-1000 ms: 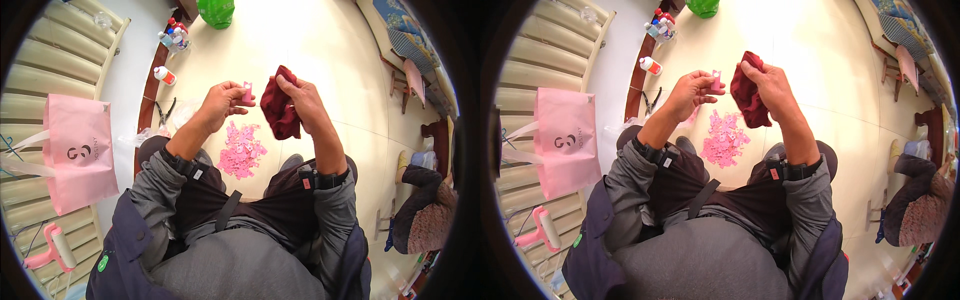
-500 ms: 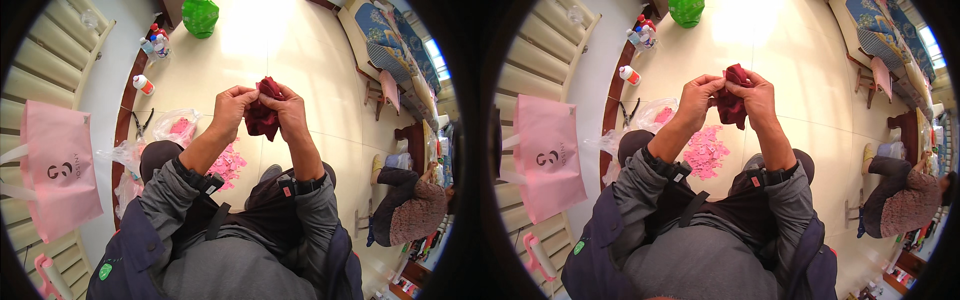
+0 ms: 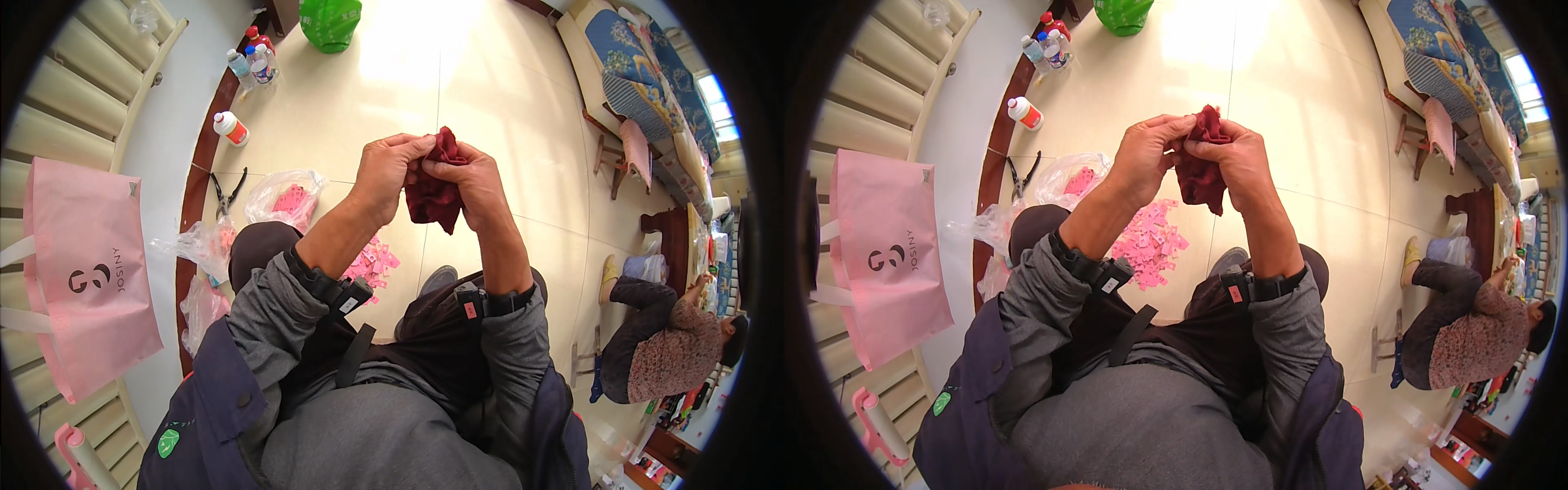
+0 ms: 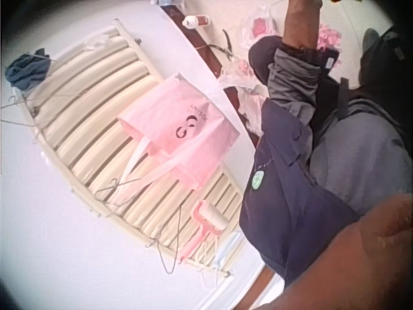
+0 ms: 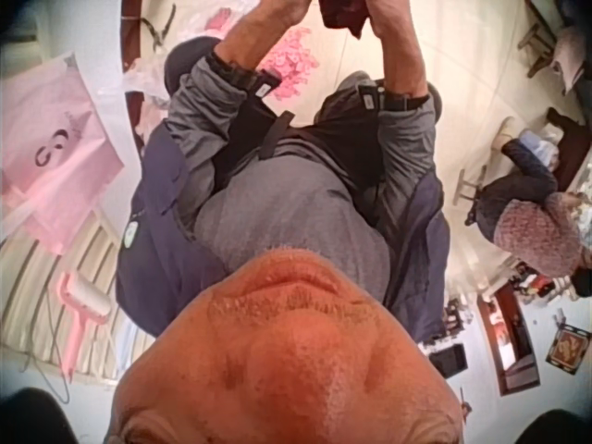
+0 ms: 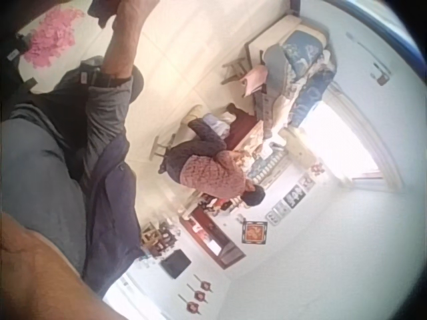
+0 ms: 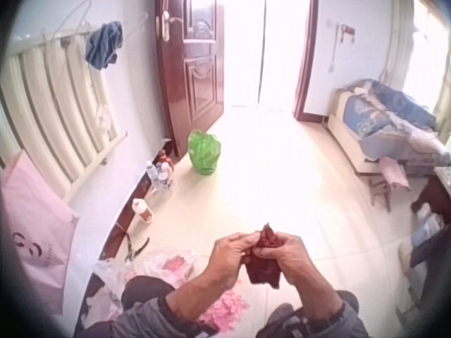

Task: The person sits on the floor and repeatedly picks up small pink rectangular items from a pile. They fold each item and place it into a maroon fabric pouch held in their other hand. The person continues this process for the duration of the clip.

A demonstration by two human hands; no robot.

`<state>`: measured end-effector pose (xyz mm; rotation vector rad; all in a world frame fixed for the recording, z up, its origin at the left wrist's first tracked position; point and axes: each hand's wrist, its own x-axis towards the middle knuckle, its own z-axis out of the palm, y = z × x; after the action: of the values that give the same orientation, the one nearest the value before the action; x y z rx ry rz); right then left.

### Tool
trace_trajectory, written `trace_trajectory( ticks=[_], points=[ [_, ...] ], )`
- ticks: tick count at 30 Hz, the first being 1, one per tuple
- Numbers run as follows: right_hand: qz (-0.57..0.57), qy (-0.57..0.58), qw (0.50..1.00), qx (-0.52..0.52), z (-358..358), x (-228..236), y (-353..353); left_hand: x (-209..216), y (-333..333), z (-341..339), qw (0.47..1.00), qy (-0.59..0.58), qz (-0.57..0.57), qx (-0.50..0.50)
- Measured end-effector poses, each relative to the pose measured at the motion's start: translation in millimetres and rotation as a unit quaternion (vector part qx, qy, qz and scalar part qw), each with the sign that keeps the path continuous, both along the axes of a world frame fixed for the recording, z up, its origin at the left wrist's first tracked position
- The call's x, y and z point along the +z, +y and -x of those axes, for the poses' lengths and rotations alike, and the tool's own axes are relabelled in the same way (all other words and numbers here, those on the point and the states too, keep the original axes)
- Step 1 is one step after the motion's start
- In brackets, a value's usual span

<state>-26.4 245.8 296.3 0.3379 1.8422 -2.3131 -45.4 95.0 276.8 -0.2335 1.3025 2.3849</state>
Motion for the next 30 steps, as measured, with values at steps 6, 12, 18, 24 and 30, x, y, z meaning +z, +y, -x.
trace_trajectory(
  ticks=[6,12,18,24,30],
  points=[
    [-0.02,-0.027,0.999,0.02,-1.2,1.8,-0.3,-2.8,-2.4,4.0,0.999,0.025,0.011,-0.032],
    [0.027,-0.048,0.998,0.022,-1.7,4.0,-1.6,-0.2,-11.0,6.1,0.998,0.008,-0.006,-0.058],
    [0.104,-0.104,0.989,-0.015,-4.2,8.9,5.2,15.4,-12.9,3.9,0.995,0.08,0.042,-0.039],
    [0.208,-0.103,0.971,0.055,-1.7,6.1,16.3,12.3,-15.5,1.9,0.951,0.259,0.152,-0.075],
    [0.175,-0.117,0.97,0.118,-4.4,11.5,22.1,7.2,-24.7,9.4,0.953,0.266,0.116,-0.087]
  ],
)
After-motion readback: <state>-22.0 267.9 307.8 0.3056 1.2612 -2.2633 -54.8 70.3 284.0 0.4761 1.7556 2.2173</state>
